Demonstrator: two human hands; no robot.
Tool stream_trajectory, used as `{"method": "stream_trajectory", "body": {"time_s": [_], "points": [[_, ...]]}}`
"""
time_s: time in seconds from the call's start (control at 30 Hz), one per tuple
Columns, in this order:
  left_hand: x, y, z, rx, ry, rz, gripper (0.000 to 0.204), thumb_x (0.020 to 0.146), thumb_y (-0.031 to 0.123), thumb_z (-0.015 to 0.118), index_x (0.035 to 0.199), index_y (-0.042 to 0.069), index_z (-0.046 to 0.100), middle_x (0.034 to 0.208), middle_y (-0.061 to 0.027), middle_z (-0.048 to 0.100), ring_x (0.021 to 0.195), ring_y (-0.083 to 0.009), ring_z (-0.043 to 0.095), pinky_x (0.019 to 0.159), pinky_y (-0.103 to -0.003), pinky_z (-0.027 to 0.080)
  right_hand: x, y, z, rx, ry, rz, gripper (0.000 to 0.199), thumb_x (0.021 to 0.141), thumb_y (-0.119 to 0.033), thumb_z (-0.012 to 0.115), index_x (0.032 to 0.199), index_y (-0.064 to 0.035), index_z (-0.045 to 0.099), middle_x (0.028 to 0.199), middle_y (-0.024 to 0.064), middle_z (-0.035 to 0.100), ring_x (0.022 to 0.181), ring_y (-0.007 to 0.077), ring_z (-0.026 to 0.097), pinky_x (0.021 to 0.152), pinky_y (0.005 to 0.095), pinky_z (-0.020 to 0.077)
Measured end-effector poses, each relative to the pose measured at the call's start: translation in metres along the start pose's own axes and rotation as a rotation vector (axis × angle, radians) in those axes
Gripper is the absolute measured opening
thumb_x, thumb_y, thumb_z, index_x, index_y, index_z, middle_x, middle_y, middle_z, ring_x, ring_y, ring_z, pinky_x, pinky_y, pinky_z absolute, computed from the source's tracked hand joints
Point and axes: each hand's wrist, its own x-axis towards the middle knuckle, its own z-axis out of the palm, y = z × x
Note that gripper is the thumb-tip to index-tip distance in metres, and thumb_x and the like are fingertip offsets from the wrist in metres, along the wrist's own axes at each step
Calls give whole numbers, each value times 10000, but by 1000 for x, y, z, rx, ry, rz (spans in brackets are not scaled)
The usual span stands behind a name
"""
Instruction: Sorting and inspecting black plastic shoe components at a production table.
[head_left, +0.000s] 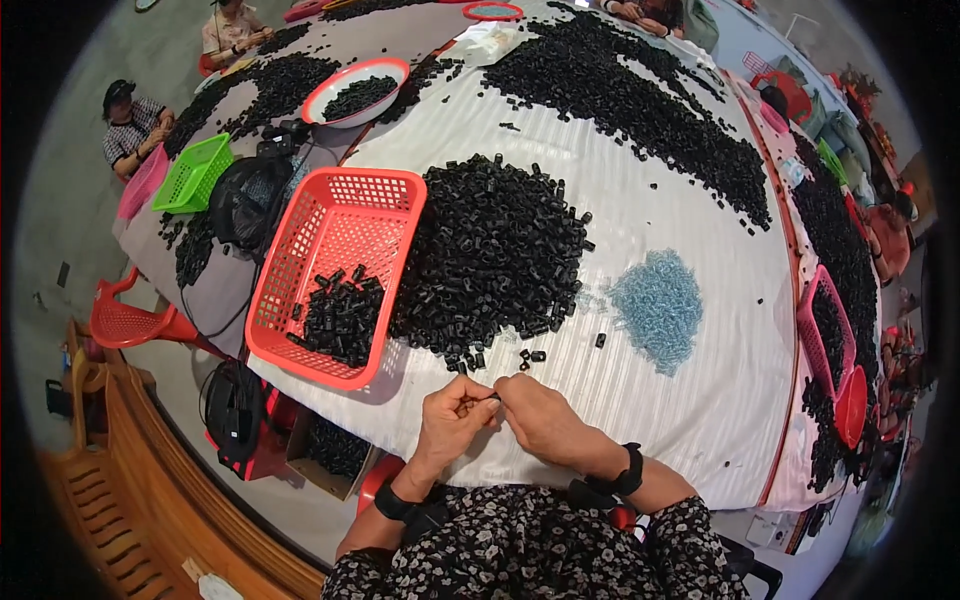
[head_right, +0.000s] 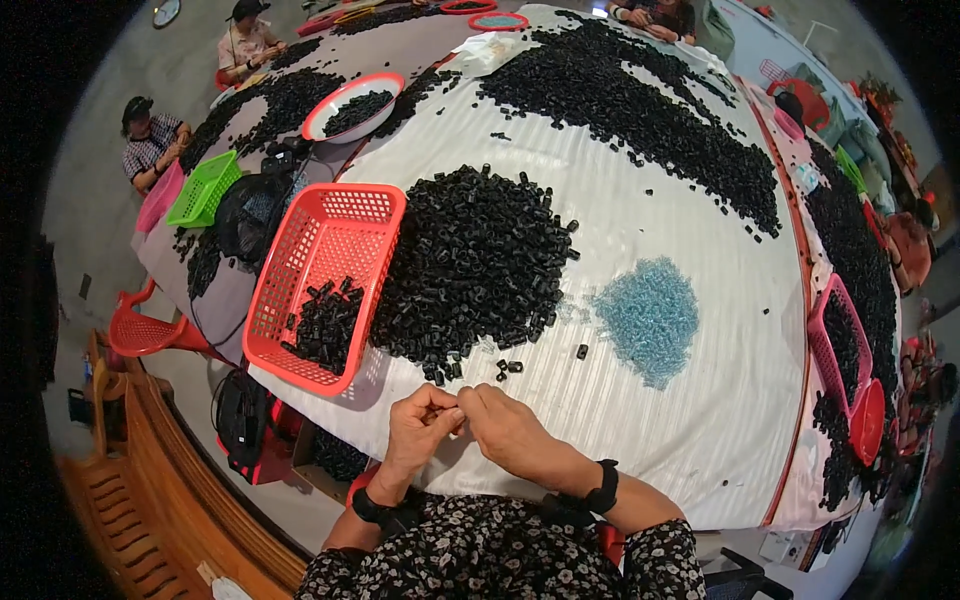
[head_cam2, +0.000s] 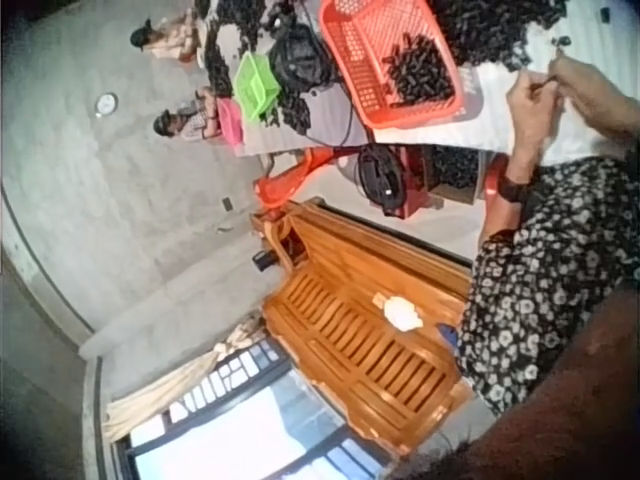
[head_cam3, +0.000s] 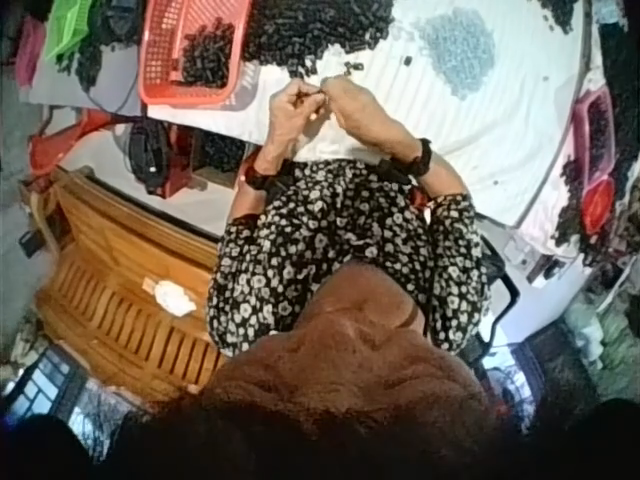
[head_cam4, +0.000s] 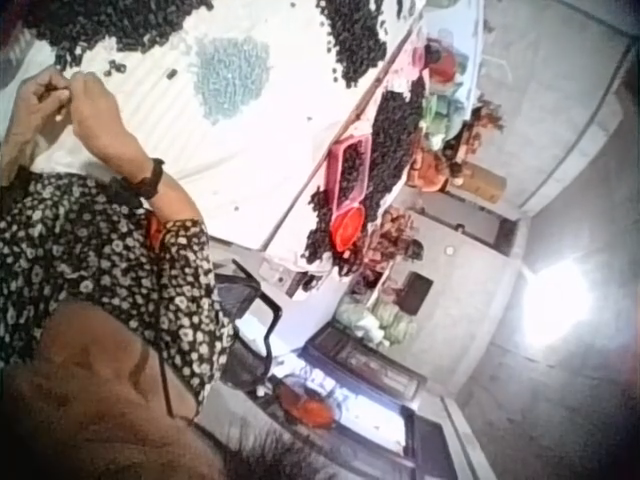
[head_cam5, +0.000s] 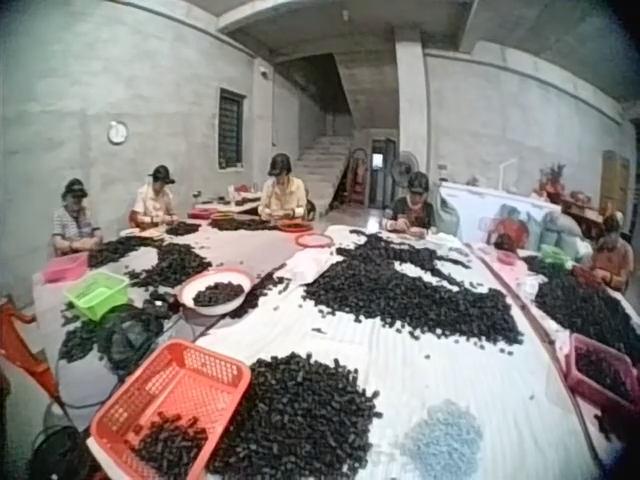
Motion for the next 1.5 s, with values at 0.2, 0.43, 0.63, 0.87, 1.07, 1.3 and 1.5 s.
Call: {"method": "stream_trajectory", "body": {"time_s": [0.2, 0.43, 0.63, 0.87, 1.07, 1.3, 1.5], "points": [[-2, -5, 2, 158, 64, 34, 61, 830, 4, 632, 848, -16, 578, 747, -28, 622, 663, -52, 573, 591, -189, 471, 1, 3, 4, -188, 12, -93, 148, 784, -17, 552, 898, -6, 459, 762, 132, 500, 700, 288, 554, 598, 389, 467], [-4, -6, 2, 203, 70, 123, 64, 834, 9, 631, 869, -14, 583, 771, -32, 624, 665, -57, 576, 593, -195, 477, 0, 3, -1, 305, -13, 243, 153, 866, -53, 510, 1009, -9, 479, 733, 120, 569, 652, 241, 590, 594, 330, 469], [-2, -4, 6, 137, 48, 79, 62, 842, 13, 619, 877, -4, 571, 770, -15, 622, 686, -35, 551, 603, -182, 457, -6, 9, 2, 426, 6, 309, 140, 901, -63, 462, 1029, -6, 469, 767, 132, 564, 668, 243, 587, 593, 333, 467], [-3, -6, 10, 155, 70, 14, 73, 844, 25, 618, 864, -4, 554, 712, -8, 605, 646, -33, 540, 570, -188, 450, -12, 7, 6, 168, 30, 129, 107, 887, -26, 458, 984, 11, 433, 870, 193, 534, 723, 361, 576, 606, 386, 471], [-4, -18, 10, 290, 124, 81, 103, 826, 39, 638, 837, -4, 545, 675, 10, 572, 618, -22, 490, 526, -195, 410, -15, 15, 16, 15, 64, -21, 243, 780, 49, 513, 1013, -4, 470, 817, 173, 491, 742, 351, 533, 634, 419, 451], [-6, -15, 13, 272, 170, -7, 111, 822, 35, 639, 806, 2, 535, 638, 21, 542, 584, -16, 462, 503, -189, 388, -13, 9, 15, -170, 32, -119, 245, 745, 12, 533, 982, 19, 473, 787, 152, 481, 731, 309, 517, 640, 389, 451], [-7, -23, 9, 126, 151, -39, 164, 799, -10, 636, 716, 26, 500, 610, 46, 495, 558, -11, 416, 475, -181, 347, -13, 2, 17, -266, 61, -179, 311, 720, -72, 594, 973, 50, 461, 739, 127, 476, 684, 281, 515, 595, 357, 458]]}}
